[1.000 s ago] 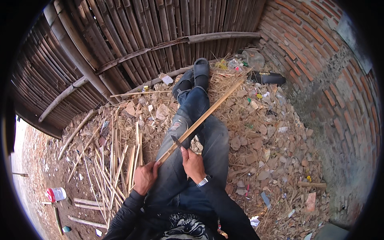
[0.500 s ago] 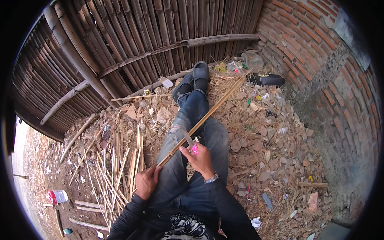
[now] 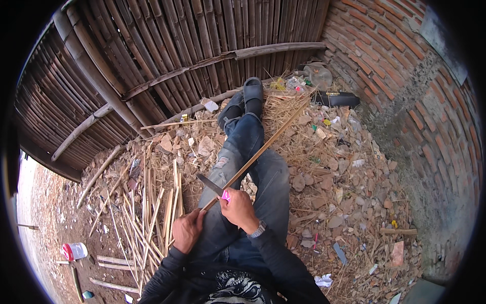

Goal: The person is using a small knife to whittle and shape a thin bamboo stick while sitting on the ground, removing outer layers and smoothing the wood.

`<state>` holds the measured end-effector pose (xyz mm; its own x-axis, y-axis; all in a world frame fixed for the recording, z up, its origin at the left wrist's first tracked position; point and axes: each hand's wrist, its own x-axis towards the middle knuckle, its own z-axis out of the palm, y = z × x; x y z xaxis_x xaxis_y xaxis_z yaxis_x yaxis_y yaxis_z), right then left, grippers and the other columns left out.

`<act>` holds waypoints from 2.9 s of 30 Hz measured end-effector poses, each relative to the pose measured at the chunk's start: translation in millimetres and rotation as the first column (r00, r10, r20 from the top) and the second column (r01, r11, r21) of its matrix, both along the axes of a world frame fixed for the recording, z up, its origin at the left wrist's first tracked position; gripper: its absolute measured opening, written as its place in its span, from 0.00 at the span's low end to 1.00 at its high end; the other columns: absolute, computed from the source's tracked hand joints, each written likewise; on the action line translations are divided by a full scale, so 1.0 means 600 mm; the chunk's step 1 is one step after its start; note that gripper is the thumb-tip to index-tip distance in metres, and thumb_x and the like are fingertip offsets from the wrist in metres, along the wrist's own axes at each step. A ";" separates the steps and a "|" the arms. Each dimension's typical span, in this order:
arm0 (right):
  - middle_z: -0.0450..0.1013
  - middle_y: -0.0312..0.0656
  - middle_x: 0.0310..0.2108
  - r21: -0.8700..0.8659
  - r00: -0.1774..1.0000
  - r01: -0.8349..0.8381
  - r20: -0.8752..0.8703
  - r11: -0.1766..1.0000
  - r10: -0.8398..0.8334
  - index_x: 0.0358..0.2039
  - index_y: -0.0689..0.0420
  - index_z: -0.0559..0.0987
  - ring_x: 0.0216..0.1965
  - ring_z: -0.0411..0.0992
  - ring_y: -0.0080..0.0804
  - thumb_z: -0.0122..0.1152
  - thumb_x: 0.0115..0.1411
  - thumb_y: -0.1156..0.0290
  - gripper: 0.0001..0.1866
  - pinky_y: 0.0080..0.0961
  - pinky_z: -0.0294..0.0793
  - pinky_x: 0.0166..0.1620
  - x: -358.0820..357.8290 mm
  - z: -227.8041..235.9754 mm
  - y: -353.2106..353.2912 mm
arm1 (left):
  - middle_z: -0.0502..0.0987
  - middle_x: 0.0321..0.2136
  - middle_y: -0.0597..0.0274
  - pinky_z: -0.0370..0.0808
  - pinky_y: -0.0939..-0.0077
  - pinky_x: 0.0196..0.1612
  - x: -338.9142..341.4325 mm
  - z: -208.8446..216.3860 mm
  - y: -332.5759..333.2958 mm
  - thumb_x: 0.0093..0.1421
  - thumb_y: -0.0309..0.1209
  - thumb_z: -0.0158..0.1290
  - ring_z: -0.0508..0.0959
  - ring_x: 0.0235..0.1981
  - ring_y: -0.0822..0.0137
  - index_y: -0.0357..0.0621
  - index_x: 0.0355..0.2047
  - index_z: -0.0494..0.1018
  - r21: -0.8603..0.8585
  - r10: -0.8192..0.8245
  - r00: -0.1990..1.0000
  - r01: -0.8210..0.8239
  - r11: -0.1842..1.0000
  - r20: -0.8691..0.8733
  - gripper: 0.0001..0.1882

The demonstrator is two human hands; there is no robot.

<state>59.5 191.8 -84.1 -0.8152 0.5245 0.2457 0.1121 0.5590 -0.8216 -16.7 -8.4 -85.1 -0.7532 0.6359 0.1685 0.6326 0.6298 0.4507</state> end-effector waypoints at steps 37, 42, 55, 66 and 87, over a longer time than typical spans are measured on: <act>0.77 0.56 0.20 0.183 0.922 -0.150 0.380 0.972 0.071 0.35 0.60 0.75 0.25 0.78 0.60 0.51 0.73 0.51 0.22 0.56 0.77 0.33 0.065 -0.007 0.007 | 0.71 0.13 0.47 0.68 0.56 0.20 -0.048 -0.037 -0.221 0.67 0.43 0.61 0.74 0.15 0.44 0.41 0.20 0.74 -0.014 -0.049 0.988 0.051 0.999 0.148 0.23; 0.78 0.58 0.20 0.232 0.895 -0.125 0.446 0.965 0.009 0.29 0.61 0.80 0.26 0.79 0.62 0.49 0.73 0.48 0.28 0.55 0.78 0.32 0.065 -0.010 0.015 | 0.71 0.13 0.47 0.68 0.56 0.20 -0.053 -0.061 -0.244 0.67 0.43 0.61 0.75 0.15 0.43 0.41 0.20 0.74 -0.028 -0.075 0.992 0.079 0.997 0.104 0.22; 0.75 0.59 0.18 0.321 0.914 0.029 0.375 0.947 -0.156 0.29 0.62 0.79 0.24 0.77 0.63 0.52 0.72 0.50 0.27 0.56 0.76 0.29 0.094 -0.012 0.131 | 0.72 0.13 0.47 0.69 0.55 0.20 -0.061 -0.052 -0.248 0.68 0.41 0.59 0.74 0.14 0.44 0.41 0.20 0.76 -0.062 -0.083 0.987 0.092 0.994 0.140 0.21; 0.77 0.54 0.17 0.497 0.932 -0.077 0.344 0.864 -0.115 0.29 0.59 0.79 0.19 0.78 0.57 0.54 0.71 0.48 0.25 0.52 0.77 0.25 0.091 -0.035 0.091 | 0.70 0.13 0.45 0.68 0.53 0.21 -0.067 -0.045 -0.282 0.68 0.40 0.59 0.74 0.16 0.41 0.41 0.18 0.73 -0.066 -0.086 0.983 0.097 0.993 0.161 0.23; 0.76 0.56 0.18 0.270 0.923 -0.106 0.386 0.957 -0.007 0.28 0.61 0.78 0.24 0.77 0.61 0.56 0.70 0.52 0.23 0.55 0.76 0.29 0.100 -0.008 0.057 | 0.69 0.12 0.46 0.67 0.55 0.19 -0.095 -0.063 -0.323 0.68 0.40 0.58 0.74 0.14 0.42 0.44 0.17 0.70 -0.113 -0.093 0.995 0.097 0.989 0.049 0.23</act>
